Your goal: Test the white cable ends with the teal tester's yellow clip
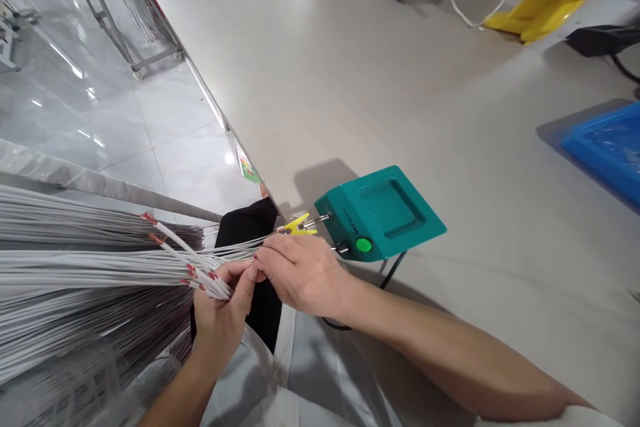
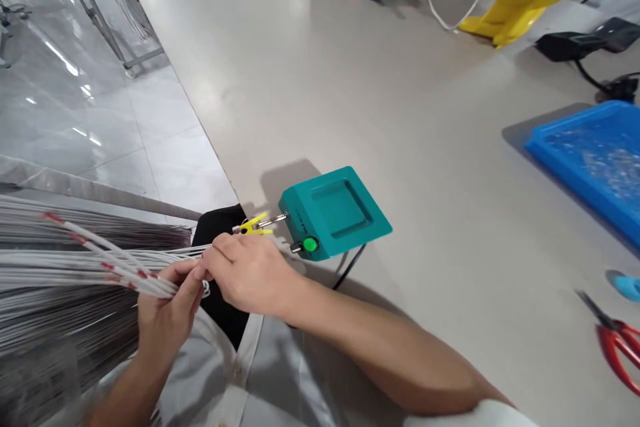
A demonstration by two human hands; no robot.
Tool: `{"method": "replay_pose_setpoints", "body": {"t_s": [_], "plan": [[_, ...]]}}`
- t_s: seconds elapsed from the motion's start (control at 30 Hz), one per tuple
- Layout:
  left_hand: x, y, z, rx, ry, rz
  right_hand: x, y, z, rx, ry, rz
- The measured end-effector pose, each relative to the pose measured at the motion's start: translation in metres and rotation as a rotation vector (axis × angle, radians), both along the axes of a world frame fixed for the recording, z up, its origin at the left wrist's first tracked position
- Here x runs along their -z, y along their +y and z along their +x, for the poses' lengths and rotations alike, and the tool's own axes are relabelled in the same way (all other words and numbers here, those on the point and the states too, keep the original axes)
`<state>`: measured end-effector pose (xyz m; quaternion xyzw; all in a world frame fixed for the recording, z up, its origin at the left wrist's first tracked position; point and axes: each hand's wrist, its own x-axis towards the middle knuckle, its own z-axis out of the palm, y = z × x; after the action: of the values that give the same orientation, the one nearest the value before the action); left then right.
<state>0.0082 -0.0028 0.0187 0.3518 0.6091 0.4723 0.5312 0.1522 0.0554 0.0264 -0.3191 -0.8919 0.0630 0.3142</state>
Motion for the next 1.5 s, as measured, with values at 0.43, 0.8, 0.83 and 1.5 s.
{"method": "replay_pose_setpoints", "body": {"t_s": [0.43,0.8,0.83,1.5], "plan": [[0.002,0.001,0.006,-0.135,0.017,-0.024,-0.017,0.002,0.011,-0.187,-0.048,-0.276],[-0.002,0.003,0.003,0.098,0.091,0.036,-0.004,0.000,0.003,-0.056,0.148,-0.337],[-0.002,0.004,0.001,0.144,0.087,0.027,-0.003,0.000,0.003,-0.054,0.078,-0.263],[-0.008,0.030,0.017,0.155,-0.042,-0.002,-0.043,0.035,0.051,0.086,-0.732,-0.006]]}}
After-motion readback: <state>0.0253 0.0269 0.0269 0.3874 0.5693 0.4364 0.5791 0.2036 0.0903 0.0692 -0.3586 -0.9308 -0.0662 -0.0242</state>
